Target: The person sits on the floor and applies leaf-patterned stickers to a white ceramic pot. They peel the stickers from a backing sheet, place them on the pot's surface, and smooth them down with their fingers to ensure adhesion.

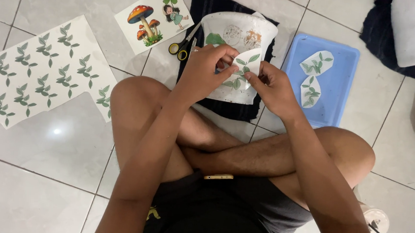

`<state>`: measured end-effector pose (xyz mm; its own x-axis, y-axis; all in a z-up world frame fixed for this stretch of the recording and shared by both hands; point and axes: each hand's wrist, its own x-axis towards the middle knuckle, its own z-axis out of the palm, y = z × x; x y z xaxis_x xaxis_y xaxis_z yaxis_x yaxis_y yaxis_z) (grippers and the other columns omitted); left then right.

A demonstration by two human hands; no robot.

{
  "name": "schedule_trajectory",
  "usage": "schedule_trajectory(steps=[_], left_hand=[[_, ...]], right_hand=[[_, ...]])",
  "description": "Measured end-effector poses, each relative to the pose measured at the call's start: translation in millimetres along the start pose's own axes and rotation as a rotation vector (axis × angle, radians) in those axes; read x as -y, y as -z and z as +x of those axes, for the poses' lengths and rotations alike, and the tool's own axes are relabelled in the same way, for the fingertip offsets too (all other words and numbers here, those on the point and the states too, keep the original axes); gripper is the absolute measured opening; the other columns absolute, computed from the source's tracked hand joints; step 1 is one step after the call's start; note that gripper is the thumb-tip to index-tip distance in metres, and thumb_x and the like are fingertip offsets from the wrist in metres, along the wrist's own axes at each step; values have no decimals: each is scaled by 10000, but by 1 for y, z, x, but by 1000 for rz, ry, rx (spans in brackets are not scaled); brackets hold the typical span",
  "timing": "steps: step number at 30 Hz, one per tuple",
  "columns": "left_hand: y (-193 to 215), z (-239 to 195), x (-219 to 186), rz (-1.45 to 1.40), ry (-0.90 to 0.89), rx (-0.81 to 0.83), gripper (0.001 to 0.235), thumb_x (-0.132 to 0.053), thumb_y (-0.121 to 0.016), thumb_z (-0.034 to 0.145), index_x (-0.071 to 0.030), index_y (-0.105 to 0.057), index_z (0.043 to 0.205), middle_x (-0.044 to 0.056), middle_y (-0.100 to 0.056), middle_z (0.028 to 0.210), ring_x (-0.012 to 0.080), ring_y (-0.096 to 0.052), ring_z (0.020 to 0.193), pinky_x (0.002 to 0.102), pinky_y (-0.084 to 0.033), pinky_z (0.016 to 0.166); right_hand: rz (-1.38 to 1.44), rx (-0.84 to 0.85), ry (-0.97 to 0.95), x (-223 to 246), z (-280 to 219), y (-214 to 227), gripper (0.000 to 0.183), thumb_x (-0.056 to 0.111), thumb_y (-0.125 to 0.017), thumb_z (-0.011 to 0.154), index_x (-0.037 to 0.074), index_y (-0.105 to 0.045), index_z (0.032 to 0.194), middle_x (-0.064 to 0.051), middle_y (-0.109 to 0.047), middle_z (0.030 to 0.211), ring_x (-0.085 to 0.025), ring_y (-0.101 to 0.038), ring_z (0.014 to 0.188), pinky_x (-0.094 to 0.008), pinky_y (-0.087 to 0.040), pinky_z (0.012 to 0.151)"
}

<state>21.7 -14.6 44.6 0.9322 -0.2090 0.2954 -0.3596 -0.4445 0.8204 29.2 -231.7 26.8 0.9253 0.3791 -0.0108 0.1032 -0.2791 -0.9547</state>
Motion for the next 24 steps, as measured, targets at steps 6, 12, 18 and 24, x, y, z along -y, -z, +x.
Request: schedule_trajectory(steps=[6,12,18,24], left_hand=[[20,-2,-22,277,-81,-25,273,-183,-697,910,-130,-609,1163,58,-695,955,288,-622,871,435,-404,783],[56,-34,-32,464,-115,-208,272,-223,-598,1010,-126,-570,1263,37,-560,1127,251,-525,998,392,-411,810],[37,-72,-13,734,-213,-155,282,-336,-556,984,-185,-626,1213,8,-553,1226,237,-499,1076,401,-382,846],[9,-76,-30,642,-333,-133,298,-258,-564,999,-156,-624,1273,57,-506,1385,266,-457,1291,475,-291,1083]], right_hand=[[33,-3,-42,8,-2,0,139,100,-616,1014,8,-629,911,-56,-595,744,-124,-506,729,-264,-431,664],[21,20,-39,-36,0,11,143,122,-615,1030,-3,-633,962,-68,-604,775,-119,-503,731,-258,-426,661],[-4,50,-43,-28,-1,9,160,134,-583,1047,-6,-617,977,-62,-592,803,-113,-514,752,-246,-430,657],[33,42,-49,12,-1,2,139,126,-587,1044,5,-622,984,-57,-603,802,-104,-500,756,-244,-417,689]])
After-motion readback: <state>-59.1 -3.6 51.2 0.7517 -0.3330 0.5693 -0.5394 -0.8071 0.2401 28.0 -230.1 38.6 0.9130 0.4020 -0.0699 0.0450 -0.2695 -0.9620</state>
